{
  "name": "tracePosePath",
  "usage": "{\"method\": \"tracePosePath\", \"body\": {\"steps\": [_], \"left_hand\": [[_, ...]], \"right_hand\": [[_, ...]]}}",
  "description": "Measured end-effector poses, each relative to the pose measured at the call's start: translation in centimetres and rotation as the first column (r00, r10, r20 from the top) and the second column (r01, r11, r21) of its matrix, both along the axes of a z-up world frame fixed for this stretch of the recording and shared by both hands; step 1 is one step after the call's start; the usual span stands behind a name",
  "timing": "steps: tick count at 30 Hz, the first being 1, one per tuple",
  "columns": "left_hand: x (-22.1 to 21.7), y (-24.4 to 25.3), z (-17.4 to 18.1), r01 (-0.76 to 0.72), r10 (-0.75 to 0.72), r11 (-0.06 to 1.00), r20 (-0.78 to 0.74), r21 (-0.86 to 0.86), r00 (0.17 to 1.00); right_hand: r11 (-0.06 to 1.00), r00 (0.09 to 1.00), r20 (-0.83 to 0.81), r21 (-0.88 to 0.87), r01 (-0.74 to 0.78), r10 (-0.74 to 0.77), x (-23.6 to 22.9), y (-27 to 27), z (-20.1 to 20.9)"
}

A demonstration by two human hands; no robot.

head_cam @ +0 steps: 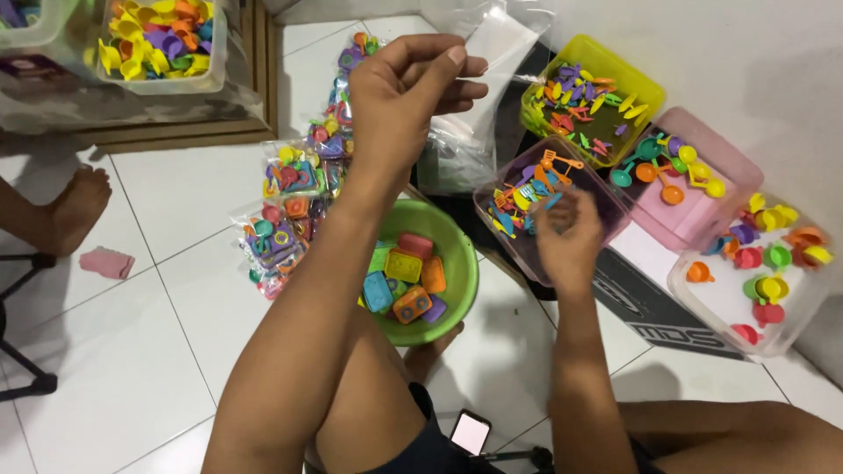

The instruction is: Sorting and packing small colorful plastic toy pieces into clear plastic bags while sitting on the floor.

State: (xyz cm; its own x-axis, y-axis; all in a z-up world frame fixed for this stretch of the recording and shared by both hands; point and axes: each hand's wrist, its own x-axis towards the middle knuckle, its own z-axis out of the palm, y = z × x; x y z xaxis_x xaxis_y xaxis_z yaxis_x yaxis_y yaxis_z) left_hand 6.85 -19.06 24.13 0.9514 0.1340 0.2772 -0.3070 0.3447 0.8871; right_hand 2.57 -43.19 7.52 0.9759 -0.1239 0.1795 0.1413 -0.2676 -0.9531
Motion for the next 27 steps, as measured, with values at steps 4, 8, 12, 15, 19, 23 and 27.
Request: {"method": "tracePosePath", "body": {"steps": [4,8,12,15,19,23,27], "left_hand": [[0.3,-0.1,-0.3,0.015,-0.015,1.000,0.039,0.001,0.999],[0.3,-0.4,-0.5,0.031,-0.031,0.999,0.054,0.012,0.998],[0.4,-0.7,-0.7,0.040,-0.040,0.999,0.052,0.003,0.998],[0.2,-0.9,-0.4,0.034,-0.035,0.999,0.019,0.021,0.999],[0.2,-0.9,-0.5,0.051,-0.051,0.999,0.009,-0.013,0.999],[0.4,-1.0,-0.8,0.037,-0.038,0.999,0.046,0.014,0.998],[0.9,-1.1,-1.4,0.043,-0.041,0.999,0.081,-0.020,0.996]], "right_hand": [[0.922,0.908,0.409,-0.309,0.235,-0.094,-1.5,2.0,1.5],[0.967,0.943,0.271,-0.213,-0.138,0.195,-3.0,7.9,-4.9],[0.762,0.784,-0.442,-0.283,-0.583,0.436,-4.0,12.3,-16.3],[0.412,0.598,-0.660,-0.440,-0.798,0.454,-6.0,12.8,-23.7],[0.345,0.660,-0.599,-0.565,-0.749,0.453,-7.0,12.6,-27.4],[0.495,0.737,-0.505,-0.546,-0.676,0.450,-5.0,10.4,-30.9],[0.717,0.782,-0.534,-0.402,-0.570,0.322,-2.1,9.3,-22.3]]}}
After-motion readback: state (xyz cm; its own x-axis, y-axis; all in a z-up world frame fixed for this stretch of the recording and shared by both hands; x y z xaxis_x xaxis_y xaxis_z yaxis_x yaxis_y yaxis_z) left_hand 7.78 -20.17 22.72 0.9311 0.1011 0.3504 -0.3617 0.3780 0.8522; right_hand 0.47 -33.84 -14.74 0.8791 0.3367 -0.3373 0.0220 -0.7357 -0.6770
